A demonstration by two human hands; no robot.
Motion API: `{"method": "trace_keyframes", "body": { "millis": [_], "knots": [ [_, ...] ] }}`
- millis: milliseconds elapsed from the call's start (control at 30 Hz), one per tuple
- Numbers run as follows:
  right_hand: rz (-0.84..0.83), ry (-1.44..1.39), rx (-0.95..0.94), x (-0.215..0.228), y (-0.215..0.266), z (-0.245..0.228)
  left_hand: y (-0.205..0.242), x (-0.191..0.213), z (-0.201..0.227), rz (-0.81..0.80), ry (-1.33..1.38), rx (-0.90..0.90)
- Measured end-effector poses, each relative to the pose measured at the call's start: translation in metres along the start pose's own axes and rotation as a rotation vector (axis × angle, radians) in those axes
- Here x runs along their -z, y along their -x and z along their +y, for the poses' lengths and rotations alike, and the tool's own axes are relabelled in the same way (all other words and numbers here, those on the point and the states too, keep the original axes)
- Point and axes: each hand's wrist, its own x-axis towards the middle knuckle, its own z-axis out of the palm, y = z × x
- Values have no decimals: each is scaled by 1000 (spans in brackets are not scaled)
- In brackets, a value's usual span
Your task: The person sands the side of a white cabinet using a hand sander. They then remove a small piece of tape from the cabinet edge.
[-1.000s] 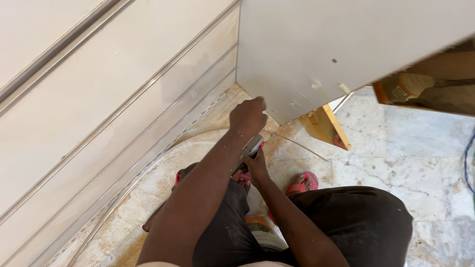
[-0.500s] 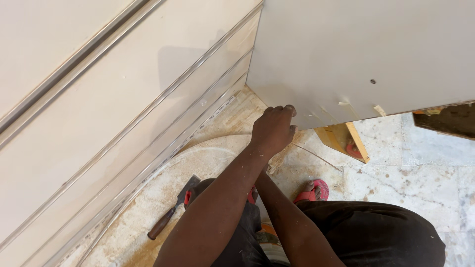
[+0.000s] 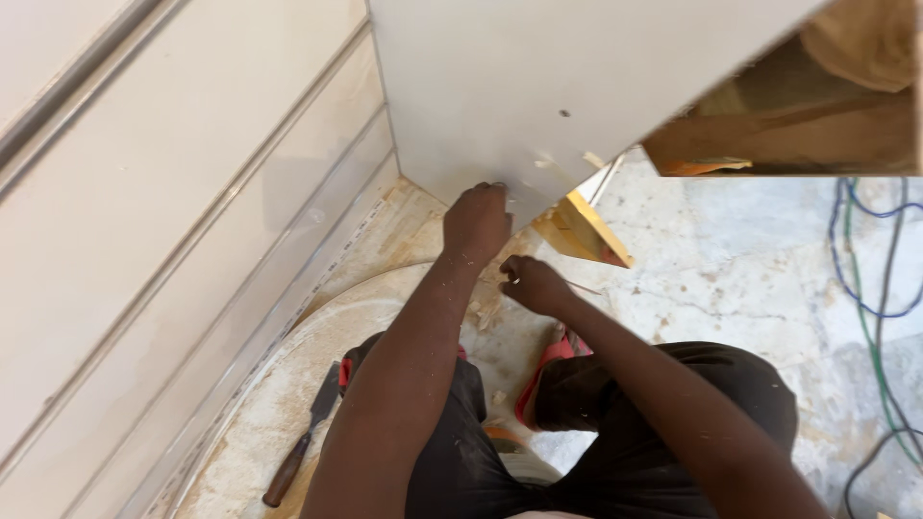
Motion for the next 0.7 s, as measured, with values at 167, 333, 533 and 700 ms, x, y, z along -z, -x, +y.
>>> {"method": "trace_keyframes", "body": {
  "millis": [167,333,533,700],
  "knots": [
    [196,-345,-215,64,14,6,-7,-6,11,-12,-112,38],
    [227,-710,-354,59,5,-5,-12,-20,20,11,-172,38],
    [124,-736,-335,66,3,-11,-21,-25,24,-1,-189,65],
    [107,-935,-379,79,21,-8,-5,-24,32,-52,-282,-81]
  ]
}}
